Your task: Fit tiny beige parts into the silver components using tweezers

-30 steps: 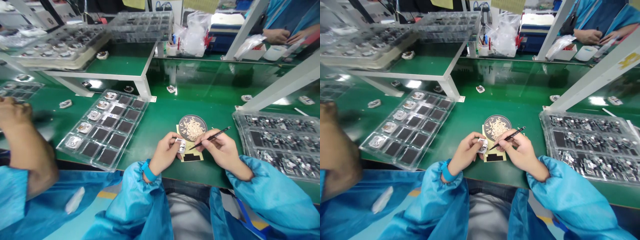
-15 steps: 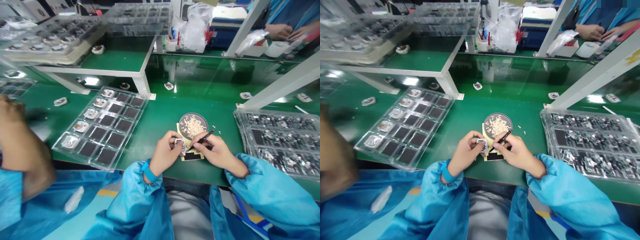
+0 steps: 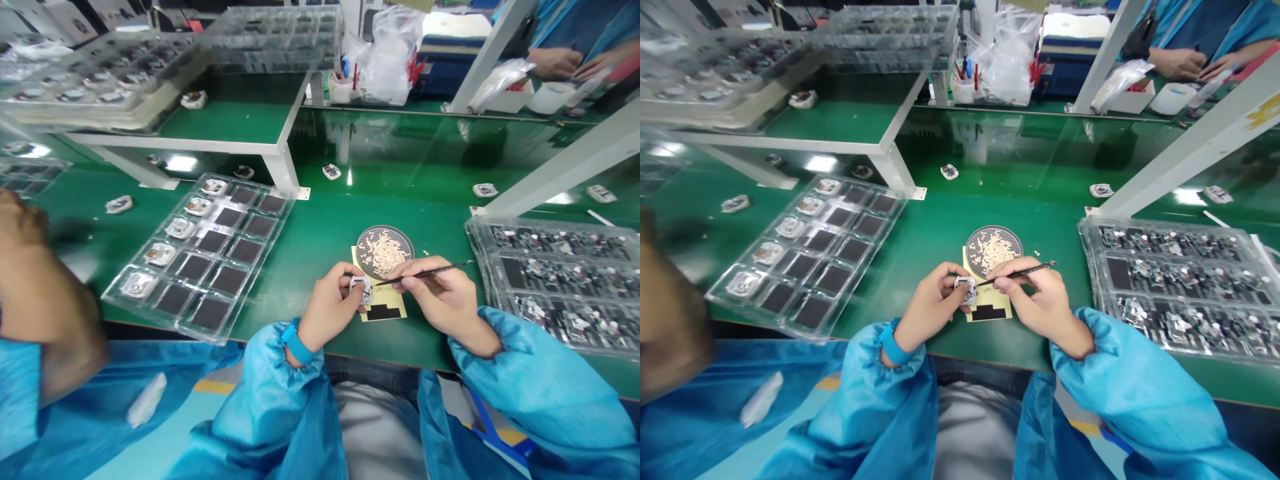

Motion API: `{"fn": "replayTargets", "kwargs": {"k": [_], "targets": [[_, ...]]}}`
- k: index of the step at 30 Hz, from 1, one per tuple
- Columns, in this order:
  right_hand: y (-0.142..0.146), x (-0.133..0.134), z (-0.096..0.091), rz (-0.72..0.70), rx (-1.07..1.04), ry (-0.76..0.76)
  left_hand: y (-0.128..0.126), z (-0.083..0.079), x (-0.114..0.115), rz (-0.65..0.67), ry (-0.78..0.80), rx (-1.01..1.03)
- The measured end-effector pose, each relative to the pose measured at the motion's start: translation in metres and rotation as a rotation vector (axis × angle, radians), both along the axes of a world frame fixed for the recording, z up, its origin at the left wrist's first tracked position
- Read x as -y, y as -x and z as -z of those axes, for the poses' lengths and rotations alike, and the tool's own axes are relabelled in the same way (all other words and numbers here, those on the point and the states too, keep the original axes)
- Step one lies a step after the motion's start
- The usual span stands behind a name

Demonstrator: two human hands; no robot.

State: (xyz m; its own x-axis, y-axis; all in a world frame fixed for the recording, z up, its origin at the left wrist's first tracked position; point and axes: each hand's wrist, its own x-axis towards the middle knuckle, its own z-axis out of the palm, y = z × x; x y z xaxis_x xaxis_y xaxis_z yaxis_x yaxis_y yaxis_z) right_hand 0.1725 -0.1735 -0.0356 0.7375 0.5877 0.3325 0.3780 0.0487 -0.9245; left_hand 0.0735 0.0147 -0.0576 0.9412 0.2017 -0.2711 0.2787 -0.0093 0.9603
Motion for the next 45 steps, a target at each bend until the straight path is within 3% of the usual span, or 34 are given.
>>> {"fn": "replayTargets", "kwargs": {"k": [8,30,45], "targets": [[-0.0007,-0.001,0.0011,0.033,0.246,0.13,-0.0001,0.0008,-0.0005,0.005,0.021,0.006],[-0.0015,0.0001,0.0011,0.021,0.266,0.095,-0.0006,-0.001,0.0008,-0.047,0.091,0.055],[-0.0054,0.0017,0.0064,-0.179,0.27,0.049,0.0003,-0.0003,-0.0022,-0.108,0.117,0.097]]}}
